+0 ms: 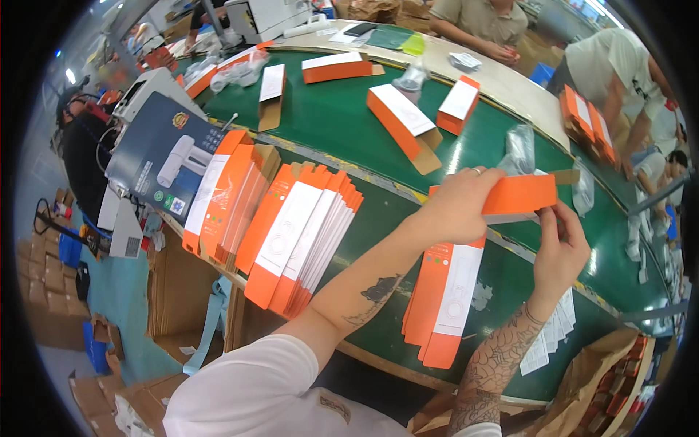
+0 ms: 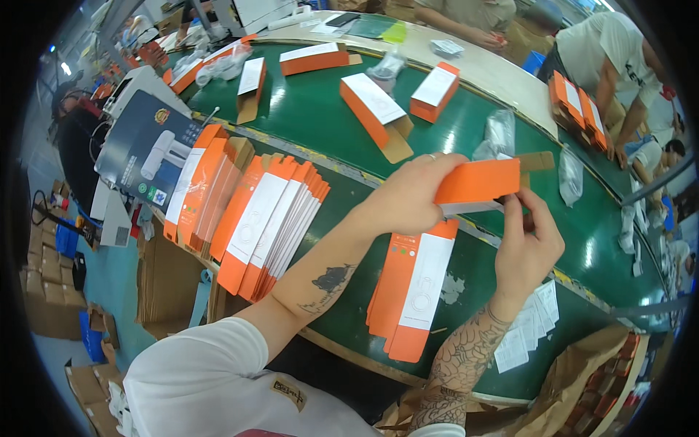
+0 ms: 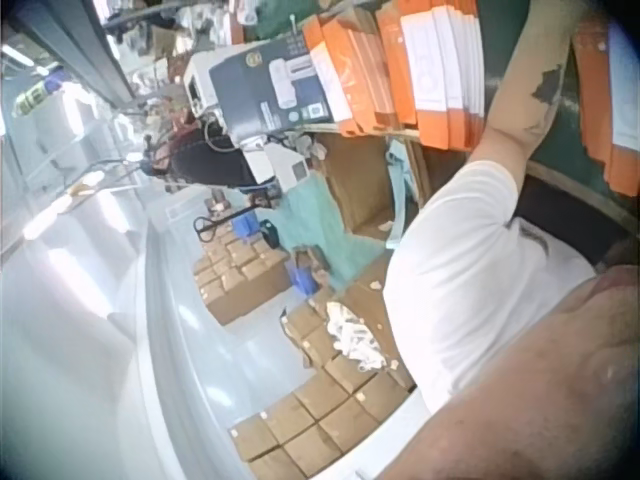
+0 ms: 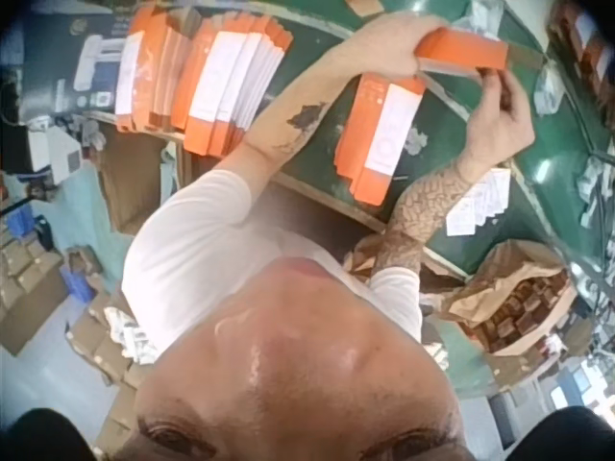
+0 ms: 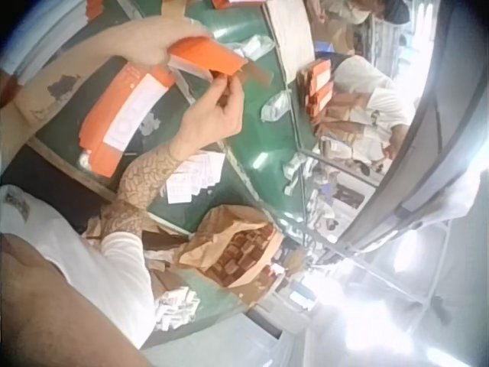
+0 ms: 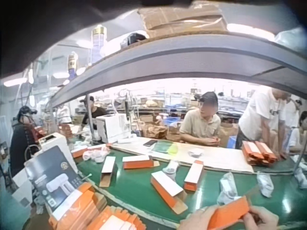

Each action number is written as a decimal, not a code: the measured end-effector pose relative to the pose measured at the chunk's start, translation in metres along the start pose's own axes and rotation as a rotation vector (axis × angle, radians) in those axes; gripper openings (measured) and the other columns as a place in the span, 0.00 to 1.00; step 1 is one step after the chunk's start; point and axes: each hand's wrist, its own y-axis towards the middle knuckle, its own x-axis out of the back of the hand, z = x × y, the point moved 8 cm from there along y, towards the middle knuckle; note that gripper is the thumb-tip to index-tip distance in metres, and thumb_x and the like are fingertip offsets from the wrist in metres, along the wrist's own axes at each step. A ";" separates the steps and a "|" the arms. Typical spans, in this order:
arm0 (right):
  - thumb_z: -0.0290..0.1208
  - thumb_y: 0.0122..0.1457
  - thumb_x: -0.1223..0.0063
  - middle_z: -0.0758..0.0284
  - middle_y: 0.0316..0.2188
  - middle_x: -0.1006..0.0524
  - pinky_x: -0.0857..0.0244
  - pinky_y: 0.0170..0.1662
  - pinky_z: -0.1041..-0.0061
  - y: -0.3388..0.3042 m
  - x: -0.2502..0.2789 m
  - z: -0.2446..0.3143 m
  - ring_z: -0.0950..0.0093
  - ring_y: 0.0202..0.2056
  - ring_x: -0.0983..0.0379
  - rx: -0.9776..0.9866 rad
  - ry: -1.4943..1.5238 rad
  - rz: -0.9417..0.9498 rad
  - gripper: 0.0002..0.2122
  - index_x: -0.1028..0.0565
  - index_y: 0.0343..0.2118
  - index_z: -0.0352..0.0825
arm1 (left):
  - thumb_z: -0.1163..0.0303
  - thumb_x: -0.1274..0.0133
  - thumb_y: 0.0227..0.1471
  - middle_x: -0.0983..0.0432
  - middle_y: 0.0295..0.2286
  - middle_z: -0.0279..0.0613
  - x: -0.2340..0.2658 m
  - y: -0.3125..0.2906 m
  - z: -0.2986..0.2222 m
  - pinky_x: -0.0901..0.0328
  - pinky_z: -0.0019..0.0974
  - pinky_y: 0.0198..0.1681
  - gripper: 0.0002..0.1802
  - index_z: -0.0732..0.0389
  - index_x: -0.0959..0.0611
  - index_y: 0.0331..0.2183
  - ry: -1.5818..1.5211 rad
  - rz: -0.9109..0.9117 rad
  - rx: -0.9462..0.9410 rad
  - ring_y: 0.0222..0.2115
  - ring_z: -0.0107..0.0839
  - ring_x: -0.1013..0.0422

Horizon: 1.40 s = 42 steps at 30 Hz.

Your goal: The person folds flat cardboard blanks into boxes by hand, places paper inserts into them, and sets the assembled boxes onto the conveyor belt.

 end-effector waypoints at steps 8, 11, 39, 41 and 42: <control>0.26 0.59 0.42 0.72 0.22 0.23 0.46 0.19 0.86 -0.001 0.009 -0.010 0.88 0.17 0.37 -0.170 0.189 -0.183 0.08 0.20 0.39 0.29 | 0.83 0.46 0.38 0.28 0.45 0.57 -0.006 -0.002 -0.003 0.37 0.46 0.53 0.35 0.64 0.30 0.53 -0.095 0.037 -0.012 0.49 0.54 0.33; 0.27 0.61 0.46 0.69 0.24 0.22 0.44 0.18 0.84 -0.002 -0.009 -0.009 0.86 0.15 0.35 -0.189 0.065 0.093 0.08 0.21 0.39 0.28 | 0.83 0.45 0.37 0.27 0.46 0.54 0.000 -0.002 -0.004 0.38 0.47 0.52 0.35 0.61 0.28 0.52 0.022 -0.001 0.009 0.48 0.53 0.33; 0.30 0.59 0.43 0.63 0.27 0.23 0.34 0.22 0.80 -0.023 -0.033 -0.008 0.79 0.18 0.29 -0.267 0.152 0.654 0.15 0.28 0.44 0.25 | 0.80 0.43 0.36 0.26 0.46 0.51 -0.007 0.004 0.004 0.41 0.46 0.55 0.33 0.61 0.26 0.50 -0.037 0.016 -0.023 0.51 0.52 0.35; 0.30 0.60 0.44 0.63 0.26 0.23 0.34 0.22 0.80 -0.026 -0.033 -0.021 0.79 0.19 0.28 -0.344 0.155 0.684 0.14 0.28 0.43 0.25 | 0.80 0.43 0.37 0.27 0.46 0.51 -0.011 0.002 0.000 0.42 0.46 0.56 0.33 0.61 0.26 0.51 -0.020 0.031 -0.014 0.51 0.52 0.35; 0.30 0.60 0.44 0.63 0.26 0.23 0.34 0.22 0.80 -0.026 -0.032 -0.022 0.79 0.19 0.28 -0.340 0.159 0.681 0.14 0.28 0.43 0.25 | 0.80 0.43 0.37 0.27 0.46 0.51 -0.013 0.001 0.000 0.42 0.46 0.56 0.33 0.61 0.26 0.51 -0.015 0.030 -0.017 0.51 0.52 0.35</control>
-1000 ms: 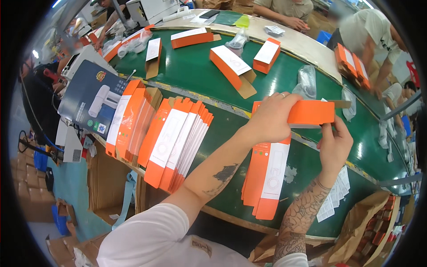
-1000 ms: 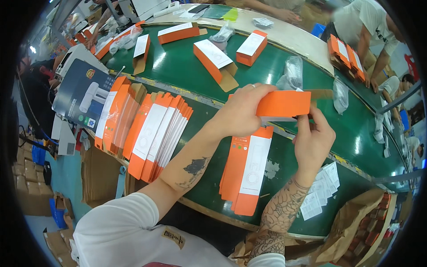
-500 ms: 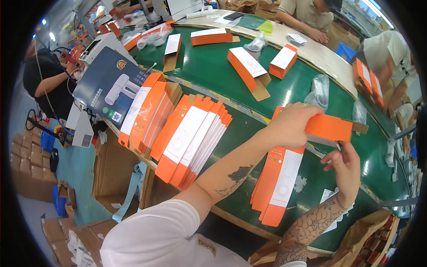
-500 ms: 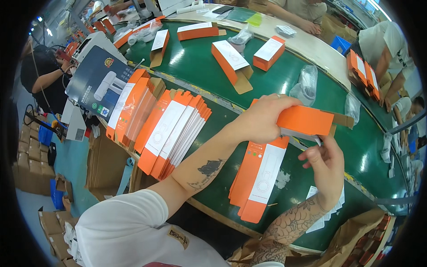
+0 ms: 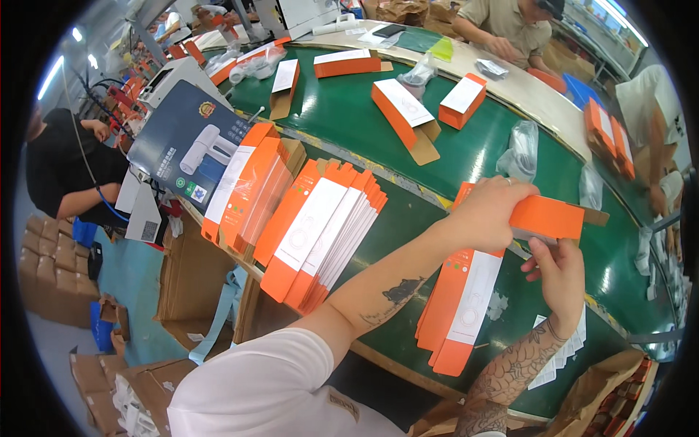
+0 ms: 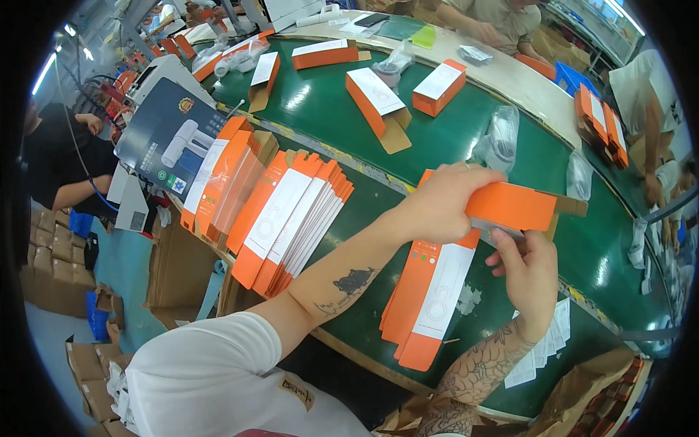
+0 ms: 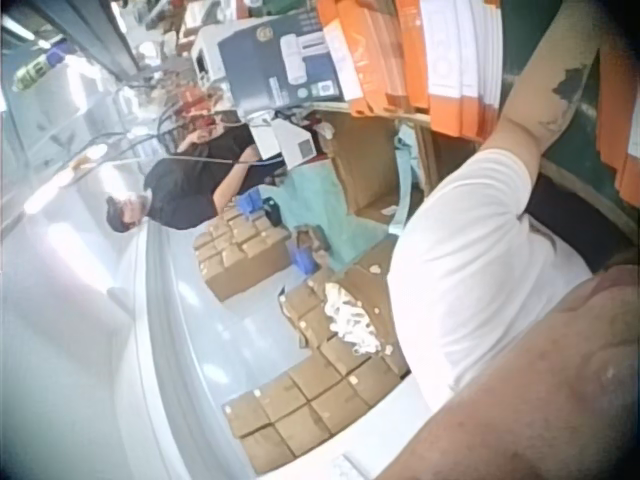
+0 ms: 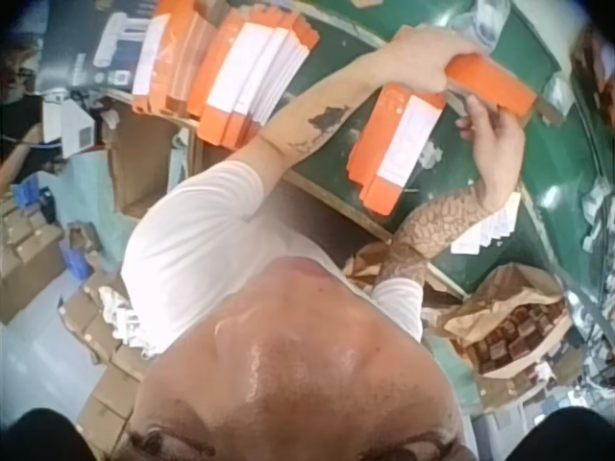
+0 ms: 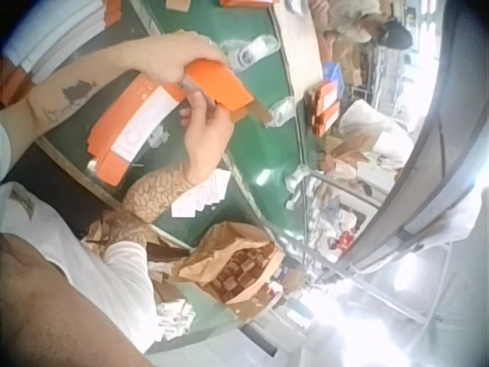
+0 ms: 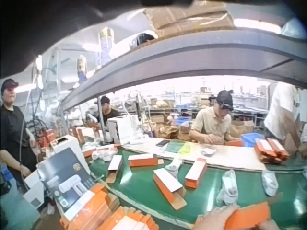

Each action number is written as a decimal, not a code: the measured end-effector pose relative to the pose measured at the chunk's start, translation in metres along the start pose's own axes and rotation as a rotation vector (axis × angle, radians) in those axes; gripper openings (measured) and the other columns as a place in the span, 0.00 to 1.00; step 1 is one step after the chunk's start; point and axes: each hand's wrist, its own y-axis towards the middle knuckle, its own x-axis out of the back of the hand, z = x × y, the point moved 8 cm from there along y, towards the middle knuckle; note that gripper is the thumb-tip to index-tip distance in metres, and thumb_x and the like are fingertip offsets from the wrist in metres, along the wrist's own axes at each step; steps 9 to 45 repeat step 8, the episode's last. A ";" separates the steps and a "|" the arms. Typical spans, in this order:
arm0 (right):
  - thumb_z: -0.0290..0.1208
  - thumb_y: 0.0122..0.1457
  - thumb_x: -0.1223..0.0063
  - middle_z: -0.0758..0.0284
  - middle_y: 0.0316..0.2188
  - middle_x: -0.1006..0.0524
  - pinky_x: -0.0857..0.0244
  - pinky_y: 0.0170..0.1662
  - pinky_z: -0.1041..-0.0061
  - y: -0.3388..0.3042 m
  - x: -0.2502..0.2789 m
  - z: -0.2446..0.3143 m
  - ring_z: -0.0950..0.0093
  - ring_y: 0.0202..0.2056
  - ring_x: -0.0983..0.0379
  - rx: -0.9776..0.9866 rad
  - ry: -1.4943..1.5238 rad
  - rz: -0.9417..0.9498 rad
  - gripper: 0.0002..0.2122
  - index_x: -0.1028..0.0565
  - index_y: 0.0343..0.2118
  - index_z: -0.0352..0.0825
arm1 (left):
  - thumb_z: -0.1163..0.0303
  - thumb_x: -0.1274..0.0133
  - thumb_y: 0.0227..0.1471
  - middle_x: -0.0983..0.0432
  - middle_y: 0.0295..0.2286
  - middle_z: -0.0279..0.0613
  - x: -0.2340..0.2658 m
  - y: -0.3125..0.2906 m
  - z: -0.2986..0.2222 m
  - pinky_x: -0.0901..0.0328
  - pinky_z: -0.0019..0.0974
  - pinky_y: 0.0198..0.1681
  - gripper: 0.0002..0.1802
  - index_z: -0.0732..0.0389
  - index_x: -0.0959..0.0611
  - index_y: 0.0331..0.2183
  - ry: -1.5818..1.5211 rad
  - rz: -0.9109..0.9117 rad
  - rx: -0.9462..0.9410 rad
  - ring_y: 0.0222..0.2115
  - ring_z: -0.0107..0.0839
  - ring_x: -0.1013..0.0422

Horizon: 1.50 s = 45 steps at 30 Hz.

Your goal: The person folds flat cardboard blanks into boxes by hand, places paper inserts into them, and sets the assembled boxes onto the conveyor belt.

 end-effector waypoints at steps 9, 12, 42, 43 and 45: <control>0.31 0.60 0.43 0.65 0.24 0.23 0.34 0.23 0.82 -0.001 0.010 -0.002 0.80 0.20 0.28 -0.016 -0.038 -0.025 0.12 0.25 0.43 0.30 | 0.79 0.44 0.39 0.29 0.49 0.53 -0.006 0.002 0.000 0.44 0.45 0.58 0.35 0.59 0.28 0.54 -0.034 0.017 -0.021 0.54 0.50 0.37; 0.31 0.60 0.43 0.65 0.24 0.23 0.34 0.23 0.82 -0.001 0.010 -0.002 0.80 0.20 0.28 -0.016 -0.038 -0.025 0.12 0.25 0.43 0.30 | 0.79 0.44 0.39 0.29 0.49 0.53 -0.006 0.002 0.000 0.44 0.45 0.58 0.35 0.59 0.28 0.54 -0.034 0.017 -0.021 0.54 0.50 0.37; 0.31 0.60 0.43 0.65 0.24 0.23 0.34 0.23 0.82 -0.001 0.010 -0.002 0.80 0.20 0.28 -0.016 -0.038 -0.025 0.12 0.25 0.43 0.30 | 0.79 0.44 0.39 0.29 0.49 0.53 -0.006 0.002 0.000 0.44 0.45 0.58 0.35 0.59 0.28 0.54 -0.034 0.017 -0.021 0.54 0.50 0.37; 0.31 0.60 0.43 0.65 0.24 0.23 0.34 0.23 0.82 -0.001 0.010 -0.002 0.80 0.20 0.28 -0.016 -0.038 -0.025 0.12 0.25 0.43 0.30 | 0.79 0.44 0.39 0.29 0.49 0.53 -0.006 0.002 0.000 0.44 0.45 0.58 0.35 0.59 0.28 0.54 -0.034 0.017 -0.021 0.54 0.50 0.37; 0.31 0.60 0.43 0.65 0.24 0.23 0.34 0.23 0.82 -0.001 0.010 -0.002 0.80 0.20 0.28 -0.016 -0.038 -0.025 0.12 0.25 0.43 0.30 | 0.79 0.44 0.39 0.29 0.49 0.53 -0.006 0.002 0.000 0.44 0.45 0.58 0.35 0.59 0.28 0.54 -0.034 0.017 -0.021 0.54 0.50 0.37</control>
